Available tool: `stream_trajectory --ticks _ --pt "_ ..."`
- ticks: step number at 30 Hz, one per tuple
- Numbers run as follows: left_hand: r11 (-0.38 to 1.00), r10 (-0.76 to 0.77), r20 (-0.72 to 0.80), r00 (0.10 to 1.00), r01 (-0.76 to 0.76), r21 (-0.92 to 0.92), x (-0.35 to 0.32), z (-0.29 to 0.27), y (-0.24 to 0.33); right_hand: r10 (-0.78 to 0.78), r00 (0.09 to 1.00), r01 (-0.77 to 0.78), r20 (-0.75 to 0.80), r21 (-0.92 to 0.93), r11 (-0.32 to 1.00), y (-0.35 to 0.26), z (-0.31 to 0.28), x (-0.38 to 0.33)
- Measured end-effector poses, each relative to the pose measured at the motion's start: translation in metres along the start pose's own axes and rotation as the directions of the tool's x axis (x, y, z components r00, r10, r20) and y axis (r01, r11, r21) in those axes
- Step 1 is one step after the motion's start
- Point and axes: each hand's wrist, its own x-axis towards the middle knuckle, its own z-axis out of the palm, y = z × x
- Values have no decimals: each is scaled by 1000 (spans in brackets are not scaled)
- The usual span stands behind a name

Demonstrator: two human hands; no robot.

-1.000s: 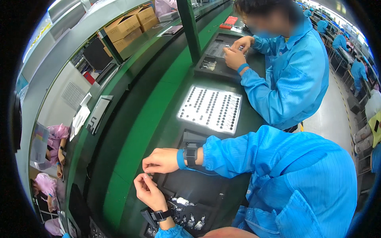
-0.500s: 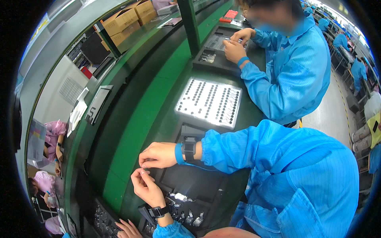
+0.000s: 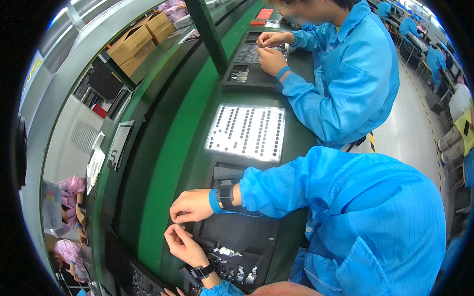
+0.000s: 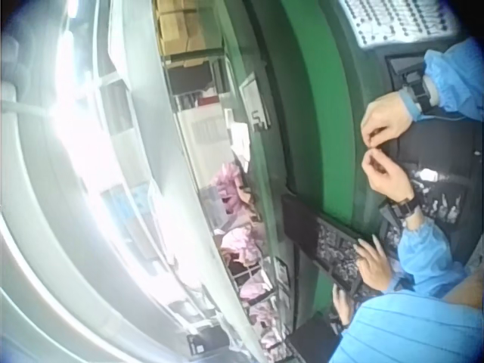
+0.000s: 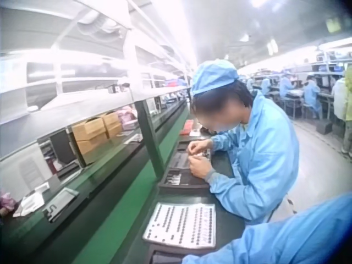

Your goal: Assembling small mechanical components at a factory workstation.

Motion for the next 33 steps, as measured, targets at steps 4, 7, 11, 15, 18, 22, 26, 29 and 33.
stream_trajectory --ticks 4,7,11,15,18,22,26,29,33 --pt "999 26 -10 1000 -26 19 1 1 -3 -18 1000 18 9 -38 999 1 0 0" --pt "999 32 -14 999 -31 25 1 1 -4 -37 999 37 5 -44 998 1 0 0" --pt "999 45 -8 999 -45 -24 0 0 -5 -54 999 53 -2 -55 997 -1 1 0" --pt "998 54 -9 999 -54 -29 0 1 -3 -32 999 31 -6 -53 998 -7 -3 -1" --pt "999 40 -17 999 -40 -37 0 0 -3 -50 999 49 -4 -68 996 -5 -2 -1" --pt "998 15 -18 1000 -16 -64 -1 -7 -6 -89 996 88 -5 -59 994 -3 3 1" --pt "996 -11 -41 999 7 -85 3 -2 0 -136 990 133 -44 -68 989 4 -7 2" --pt "992 -4 -15 1000 2 -122 7 -4 -7 -134 989 127 -59 -100 987 6 -8 6" --pt "975 -80 2 997 79 -207 7 -4 -2 -106 991 97 -88 -97 991 4 -10 8"
